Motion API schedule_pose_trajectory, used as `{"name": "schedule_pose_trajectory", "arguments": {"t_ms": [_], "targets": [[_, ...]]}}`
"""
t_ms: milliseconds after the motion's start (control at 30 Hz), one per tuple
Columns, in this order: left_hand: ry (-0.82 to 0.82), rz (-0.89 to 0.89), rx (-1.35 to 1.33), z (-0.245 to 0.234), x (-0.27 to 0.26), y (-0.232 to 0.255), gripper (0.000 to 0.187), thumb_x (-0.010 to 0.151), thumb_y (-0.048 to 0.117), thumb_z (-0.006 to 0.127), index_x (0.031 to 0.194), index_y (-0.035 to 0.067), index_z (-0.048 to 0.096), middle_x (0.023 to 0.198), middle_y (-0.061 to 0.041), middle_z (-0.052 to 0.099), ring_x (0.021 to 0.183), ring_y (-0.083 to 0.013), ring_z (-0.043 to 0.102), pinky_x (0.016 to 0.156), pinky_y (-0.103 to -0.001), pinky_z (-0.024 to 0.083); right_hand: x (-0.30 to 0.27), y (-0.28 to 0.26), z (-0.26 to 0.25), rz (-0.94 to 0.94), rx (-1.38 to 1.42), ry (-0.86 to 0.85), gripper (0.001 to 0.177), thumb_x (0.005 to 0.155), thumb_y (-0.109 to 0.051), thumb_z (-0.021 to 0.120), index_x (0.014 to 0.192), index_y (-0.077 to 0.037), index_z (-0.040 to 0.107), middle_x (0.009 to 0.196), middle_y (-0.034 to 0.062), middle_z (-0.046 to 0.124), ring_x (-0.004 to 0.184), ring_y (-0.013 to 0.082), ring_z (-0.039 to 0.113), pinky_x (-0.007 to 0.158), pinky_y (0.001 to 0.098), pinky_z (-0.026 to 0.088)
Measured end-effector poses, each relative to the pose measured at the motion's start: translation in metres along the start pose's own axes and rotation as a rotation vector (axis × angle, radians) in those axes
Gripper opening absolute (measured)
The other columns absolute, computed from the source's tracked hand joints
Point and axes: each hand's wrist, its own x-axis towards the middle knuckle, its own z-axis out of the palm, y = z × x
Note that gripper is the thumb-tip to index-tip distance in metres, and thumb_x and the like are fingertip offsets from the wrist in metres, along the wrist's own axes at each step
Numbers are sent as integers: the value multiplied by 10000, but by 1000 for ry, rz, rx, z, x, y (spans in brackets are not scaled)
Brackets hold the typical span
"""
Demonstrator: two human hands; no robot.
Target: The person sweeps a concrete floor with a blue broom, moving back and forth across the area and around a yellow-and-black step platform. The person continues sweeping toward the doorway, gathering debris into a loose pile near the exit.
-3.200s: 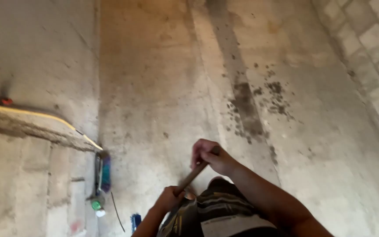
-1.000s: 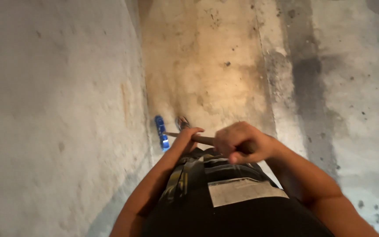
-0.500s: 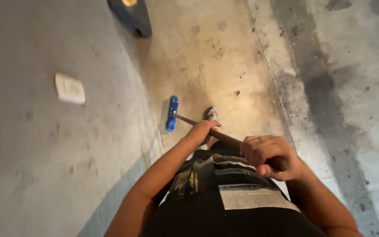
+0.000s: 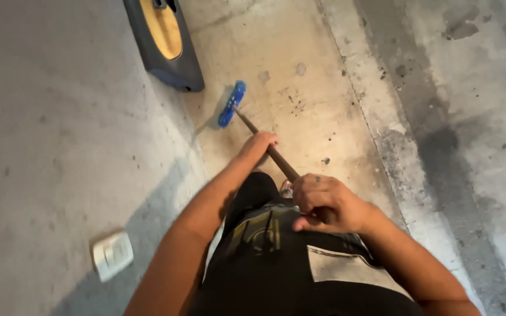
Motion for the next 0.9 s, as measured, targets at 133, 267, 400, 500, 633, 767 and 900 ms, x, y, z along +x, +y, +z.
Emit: {"name": "schedule_pose_trajectory", "arguments": {"t_ms": [133, 267, 400, 500, 633, 767, 900], "targets": [[-48, -91, 94, -37, 144, -59, 86, 683, 144, 625, 639, 212, 597, 836, 51, 710, 956, -215, 677, 888, -381, 496, 55, 76, -19, 29, -32, 130, 330, 818, -163, 812, 618, -54, 573, 587, 91, 555, 587, 333, 618, 653, 431, 549], [-83, 72, 329, -148, 199, -14, 161, 787, 130, 635, 691, 259, 649, 810, 71, 697, 934, -188, 696, 850, -349, 541, 117, 151, -35, 89, -50, 283, 361, 867, -219, 770, 605, -65, 575, 595, 71, 558, 629, 313, 616, 750, 454, 539], [-60, 109, 306, -217, 271, -24, 128, 793, 77, 686, 771, 202, 701, 899, -12, 684, 956, -268, 693, 837, -385, 550, 180, 223, -45, 144, -40, 366, 381, 941, -205, 681, 616, -53, 552, 636, 89, 557, 726, 337, 653, 864, 511, 496], [-2, 187, 433, -276, 310, -23, 152, 792, 27, 669, 772, 175, 698, 918, -32, 695, 1035, -254, 664, 918, -365, 549, 218, 289, -48, 103, -35, 462, 390, 960, -192, 641, 612, -36, 560, 672, 137, 580, 796, 395, 680, 963, 589, 452], [87, 126, 429, -290, 385, -71, 106, 826, 92, 680, 816, 198, 677, 967, -14, 676, 1073, -206, 640, 948, -336, 545, 257, 373, -51, 66, -58, 549, 390, 1010, -171, 579, 650, -28, 535, 725, 158, 597, 857, 411, 682, 1012, 594, 418], [8, -84, 400, -292, 411, -93, 313, 870, 117, 702, 1151, 195, 589, 1401, -22, 467, 1338, -223, 443, 1081, -360, 473, 256, 444, -48, 125, -83, 670, 358, 1010, -84, 592, 674, 3, 504, 755, 175, 598, 872, 393, 674, 1019, 563, 417], [-189, -84, 510, -264, 406, -94, 378, 912, 173, 700, 1270, 174, 579, 1570, -86, 324, 1470, -292, 284, 1158, -395, 408, 250, 415, -58, 309, -111, 611, 351, 946, -34, 660, 632, 27, 516, 714, 194, 599, 778, 401, 669, 884, 545, 501]]}}
